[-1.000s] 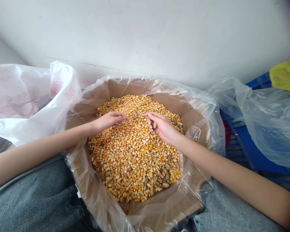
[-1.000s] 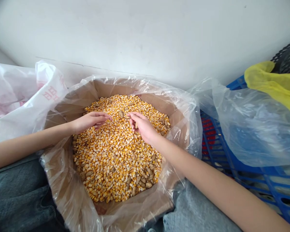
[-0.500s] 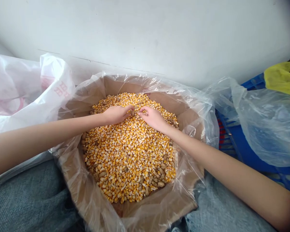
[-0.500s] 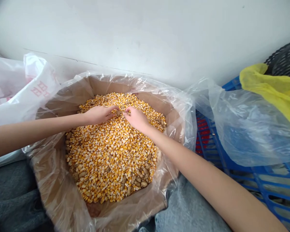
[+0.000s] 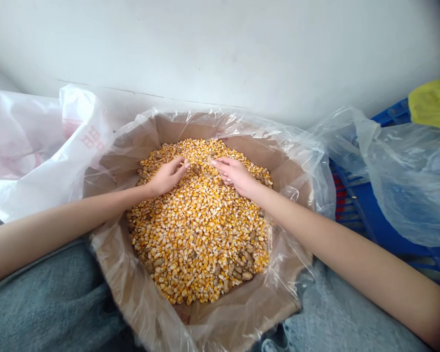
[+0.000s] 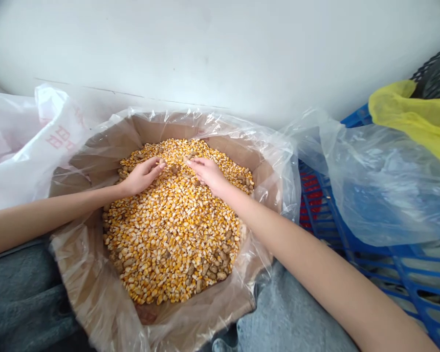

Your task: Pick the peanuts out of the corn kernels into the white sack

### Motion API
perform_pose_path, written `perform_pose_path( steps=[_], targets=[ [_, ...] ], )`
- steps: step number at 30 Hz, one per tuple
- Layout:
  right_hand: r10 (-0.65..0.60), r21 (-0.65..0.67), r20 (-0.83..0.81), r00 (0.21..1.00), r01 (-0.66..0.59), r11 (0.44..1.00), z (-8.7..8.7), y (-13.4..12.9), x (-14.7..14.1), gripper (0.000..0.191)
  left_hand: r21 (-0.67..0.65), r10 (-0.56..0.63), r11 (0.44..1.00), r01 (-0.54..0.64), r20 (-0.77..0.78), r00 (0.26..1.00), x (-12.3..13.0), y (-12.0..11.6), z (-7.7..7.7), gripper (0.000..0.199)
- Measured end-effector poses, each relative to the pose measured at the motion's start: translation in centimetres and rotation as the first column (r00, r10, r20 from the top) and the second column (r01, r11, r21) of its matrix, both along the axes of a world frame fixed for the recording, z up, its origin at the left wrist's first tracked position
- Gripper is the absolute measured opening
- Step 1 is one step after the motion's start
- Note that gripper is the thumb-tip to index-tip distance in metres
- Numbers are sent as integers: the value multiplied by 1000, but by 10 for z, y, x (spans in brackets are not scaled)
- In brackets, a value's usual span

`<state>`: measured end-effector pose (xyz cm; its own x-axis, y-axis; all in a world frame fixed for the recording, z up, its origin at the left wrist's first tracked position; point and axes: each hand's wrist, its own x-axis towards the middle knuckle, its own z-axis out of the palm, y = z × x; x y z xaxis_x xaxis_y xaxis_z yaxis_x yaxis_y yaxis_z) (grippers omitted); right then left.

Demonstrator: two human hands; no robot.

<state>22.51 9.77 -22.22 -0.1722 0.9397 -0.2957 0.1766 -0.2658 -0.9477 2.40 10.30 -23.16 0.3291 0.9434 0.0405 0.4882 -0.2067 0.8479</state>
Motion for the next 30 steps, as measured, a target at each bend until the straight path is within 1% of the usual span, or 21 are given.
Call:
perform_pose_path(
  steps=[2,3,5,7,9,10,13,15,17,20,22,25,28,30],
  targets=[
    [8,-123,-271,963,-43,991,5,-3,2,21,-119,53,992,-30,194,980,-1,-2,3,22],
    [17,-155,-360,933,-77,985,8,-4,3,22,-196,72,980,-15,289,954,-1,-2,4,22],
    [18,-194,-444,896,-116,974,10,-6,6,22,-324,103,945,51,441,892,0,-1,7,24],
    [13,-224,-462,887,-131,966,11,-7,9,19,-391,126,914,108,527,841,0,0,8,25],
    [21,-230,-470,882,-146,962,10,-7,11,15,-438,177,891,118,574,799,-2,2,9,24],
    [26,-225,-480,877,-152,962,9,-7,11,14,-479,216,869,120,588,779,-3,4,9,23],
    [21,-209,-522,853,-151,966,9,-6,11,14,-619,348,773,140,598,722,-8,10,8,18],
    [19,-205,-543,839,-154,967,11,-6,11,19,-665,396,729,163,603,693,-10,13,7,16],
    [32,-208,-558,829,-177,962,13,-6,10,21,-673,406,718,177,611,679,-11,16,8,15],
    [47,-222,-572,819,-210,952,18,-7,8,16,-685,415,710,163,594,689,-10,16,9,14],
    [55,-213,-551,832,-204,956,20,-7,7,15,-700,426,695,166,587,688,-9,15,9,12],
    [70,-172,-432,899,-158,972,19,-6,7,19,-716,432,661,223,607,667,-9,16,10,9],
    [81,-85,-218,973,-102,991,12,-5,8,33,-733,442,635,244,604,663,-11,17,9,12],
    [70,57,14,997,-71,996,7,-6,8,37,-741,444,629,234,590,674,-11,16,9,13]
  ],
)
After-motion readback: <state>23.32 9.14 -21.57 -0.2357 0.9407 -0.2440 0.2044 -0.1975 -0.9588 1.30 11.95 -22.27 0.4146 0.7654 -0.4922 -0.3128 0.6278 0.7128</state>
